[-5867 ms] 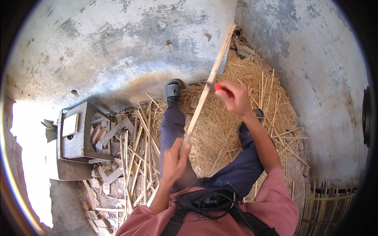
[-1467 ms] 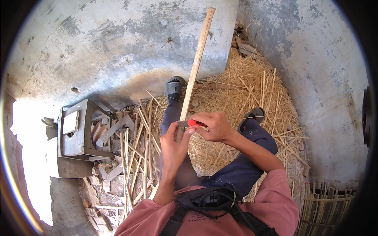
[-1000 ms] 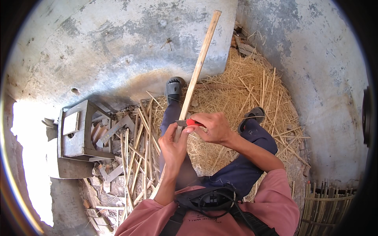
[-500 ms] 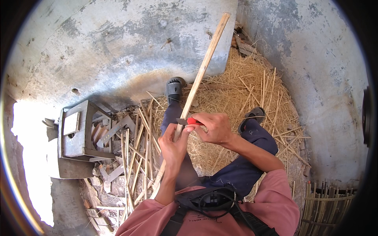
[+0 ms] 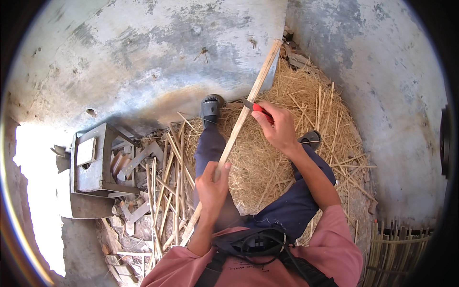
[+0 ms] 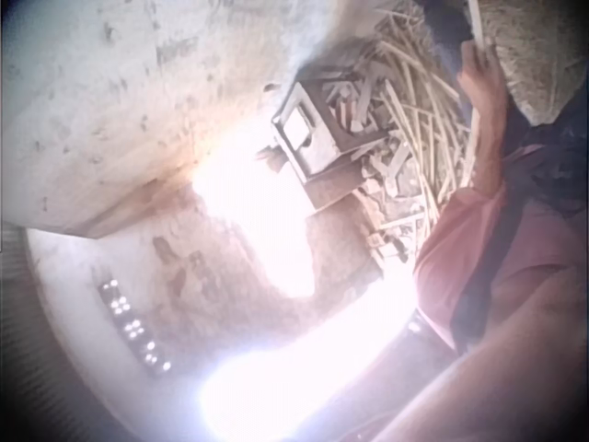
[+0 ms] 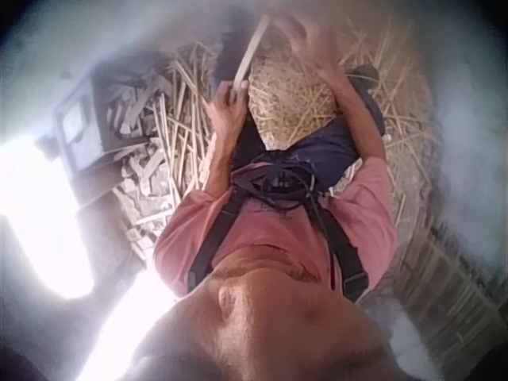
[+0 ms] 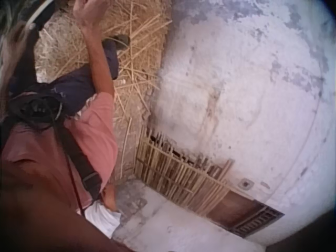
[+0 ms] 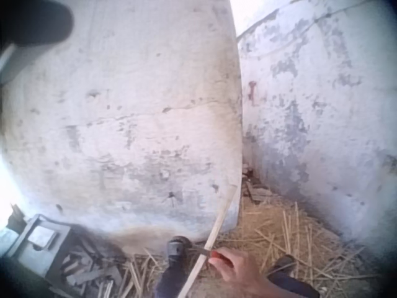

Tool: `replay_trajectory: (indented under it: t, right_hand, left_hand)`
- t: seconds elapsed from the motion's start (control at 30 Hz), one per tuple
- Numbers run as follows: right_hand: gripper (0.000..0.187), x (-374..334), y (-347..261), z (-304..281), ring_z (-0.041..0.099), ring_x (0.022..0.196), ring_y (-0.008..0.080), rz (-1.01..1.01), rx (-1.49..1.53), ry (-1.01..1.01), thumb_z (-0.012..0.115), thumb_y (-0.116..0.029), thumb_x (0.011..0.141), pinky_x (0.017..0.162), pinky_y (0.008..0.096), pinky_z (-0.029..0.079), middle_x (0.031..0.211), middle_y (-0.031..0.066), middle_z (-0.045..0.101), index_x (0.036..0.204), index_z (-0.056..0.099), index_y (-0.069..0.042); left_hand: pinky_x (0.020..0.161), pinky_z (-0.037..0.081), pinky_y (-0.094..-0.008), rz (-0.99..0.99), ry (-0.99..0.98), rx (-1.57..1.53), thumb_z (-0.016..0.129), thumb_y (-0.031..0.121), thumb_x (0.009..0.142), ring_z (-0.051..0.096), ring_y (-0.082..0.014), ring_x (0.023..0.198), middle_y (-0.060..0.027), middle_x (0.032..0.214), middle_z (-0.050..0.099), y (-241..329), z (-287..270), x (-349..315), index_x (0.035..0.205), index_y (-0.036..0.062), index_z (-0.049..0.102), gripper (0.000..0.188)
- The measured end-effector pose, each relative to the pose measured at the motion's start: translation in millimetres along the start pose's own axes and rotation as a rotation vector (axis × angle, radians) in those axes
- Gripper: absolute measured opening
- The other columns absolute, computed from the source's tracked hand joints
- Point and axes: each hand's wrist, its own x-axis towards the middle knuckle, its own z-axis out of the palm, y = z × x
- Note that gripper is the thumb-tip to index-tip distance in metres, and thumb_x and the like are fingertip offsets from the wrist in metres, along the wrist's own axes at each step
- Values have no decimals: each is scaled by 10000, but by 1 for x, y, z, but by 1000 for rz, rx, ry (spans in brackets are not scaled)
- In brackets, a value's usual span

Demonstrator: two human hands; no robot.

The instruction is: The person whittles the end of a long thin wooden rod with a small knife, rotating the rod and making repeated shallow cuts to taper the tip.

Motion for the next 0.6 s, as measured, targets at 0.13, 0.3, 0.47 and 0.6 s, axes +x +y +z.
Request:
replay_trajectory:
  t: [0.13,0.3,0.47,0.6]
  right_hand:
    - [266,-1,1,-4,556,569,211,52,68,-64,692,-289,1027,570,354,435,671,95,583,1030,707,-24]
    - [271,-14,-8,6,632,594,242,-62,81,-159,711,-324,1014,581,366,475,705,87,632,1071,732,-60]
    - [262,-32,-16,23,708,657,277,-183,83,-227,761,-326,966,589,376,535,813,95,725,1050,747,-78]
    - [250,-39,-19,33,726,673,301,-257,52,-258,783,-287,938,586,380,548,856,118,745,1050,757,-65]
  left_hand:
    - [471,317,-339,9,-38,17,804,206,973,413,-105,473,-71,533,467,3,-6,8,832,9,647,289]
    - [483,343,-314,20,-67,-23,816,204,963,436,-94,491,-54,555,521,15,-11,17,886,-7,683,261]
    - [537,419,-284,46,-78,-122,831,183,948,509,-77,570,-53,655,628,23,-9,22,1032,-24,717,251]
    - [578,453,-282,72,-73,-183,840,155,937,543,-81,631,-71,713,661,15,-6,24,1103,-42,715,286]
